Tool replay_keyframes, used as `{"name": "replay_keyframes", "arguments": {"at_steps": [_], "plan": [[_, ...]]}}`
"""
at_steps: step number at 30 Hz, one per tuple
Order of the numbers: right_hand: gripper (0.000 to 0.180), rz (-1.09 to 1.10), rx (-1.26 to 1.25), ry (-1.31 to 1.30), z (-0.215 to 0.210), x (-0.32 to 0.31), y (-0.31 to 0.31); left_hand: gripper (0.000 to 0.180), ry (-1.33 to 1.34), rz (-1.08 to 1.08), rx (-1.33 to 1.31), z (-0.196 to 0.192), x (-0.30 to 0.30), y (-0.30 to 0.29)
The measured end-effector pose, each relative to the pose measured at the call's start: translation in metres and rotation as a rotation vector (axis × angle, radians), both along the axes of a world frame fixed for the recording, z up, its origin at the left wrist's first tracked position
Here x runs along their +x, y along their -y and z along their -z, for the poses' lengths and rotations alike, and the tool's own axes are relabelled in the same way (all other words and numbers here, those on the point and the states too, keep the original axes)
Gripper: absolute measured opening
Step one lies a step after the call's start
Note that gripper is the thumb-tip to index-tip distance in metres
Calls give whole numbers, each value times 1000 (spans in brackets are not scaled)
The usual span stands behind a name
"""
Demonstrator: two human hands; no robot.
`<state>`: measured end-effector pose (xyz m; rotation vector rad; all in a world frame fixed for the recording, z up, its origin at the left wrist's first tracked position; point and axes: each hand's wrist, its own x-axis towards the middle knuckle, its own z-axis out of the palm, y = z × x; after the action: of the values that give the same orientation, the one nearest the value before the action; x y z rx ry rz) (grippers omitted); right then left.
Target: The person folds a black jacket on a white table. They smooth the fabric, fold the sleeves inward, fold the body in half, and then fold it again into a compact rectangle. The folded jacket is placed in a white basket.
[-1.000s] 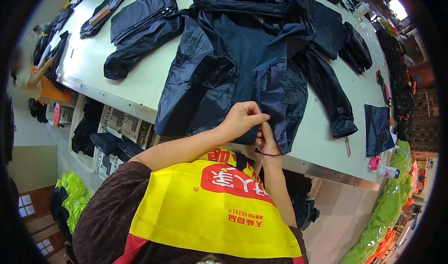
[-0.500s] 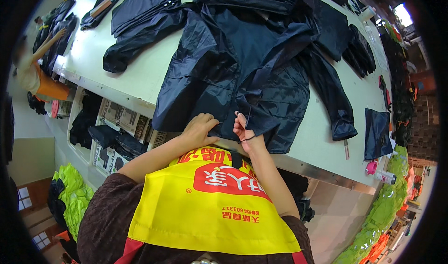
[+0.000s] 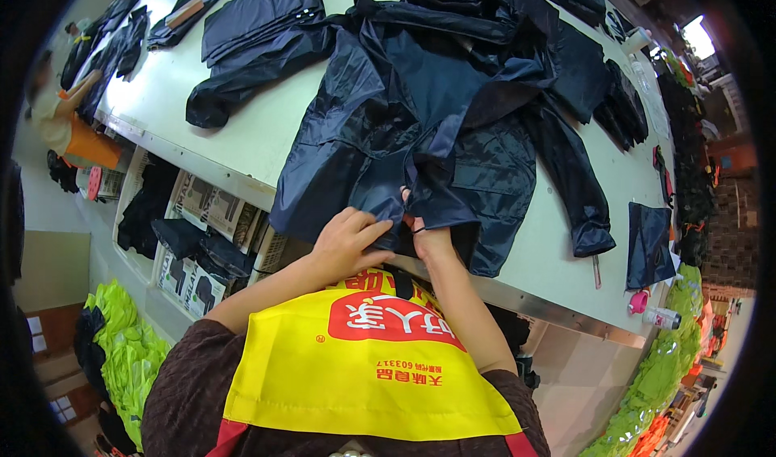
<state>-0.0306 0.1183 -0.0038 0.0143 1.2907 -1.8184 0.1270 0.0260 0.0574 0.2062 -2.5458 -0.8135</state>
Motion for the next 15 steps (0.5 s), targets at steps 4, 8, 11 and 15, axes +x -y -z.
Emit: {"name": "replay_keyframes", "arguments": {"at_steps": [4, 8, 11, 15], "plan": [[21, -48, 26, -92, -39, -16, 5, 41, 438, 115, 757, -14, 19, -3], [24, -68, -55, -115, -49, -20, 4, 51, 898, 319, 1735, 30, 7, 4], [22, -50, -53, -121, -55, -19, -4, 44, 156, -202, 2213, -16, -23, -15], [22, -41, -75, -231, -64, -8, -16, 23, -105, -359, 2361, -17, -53, -1]]}}
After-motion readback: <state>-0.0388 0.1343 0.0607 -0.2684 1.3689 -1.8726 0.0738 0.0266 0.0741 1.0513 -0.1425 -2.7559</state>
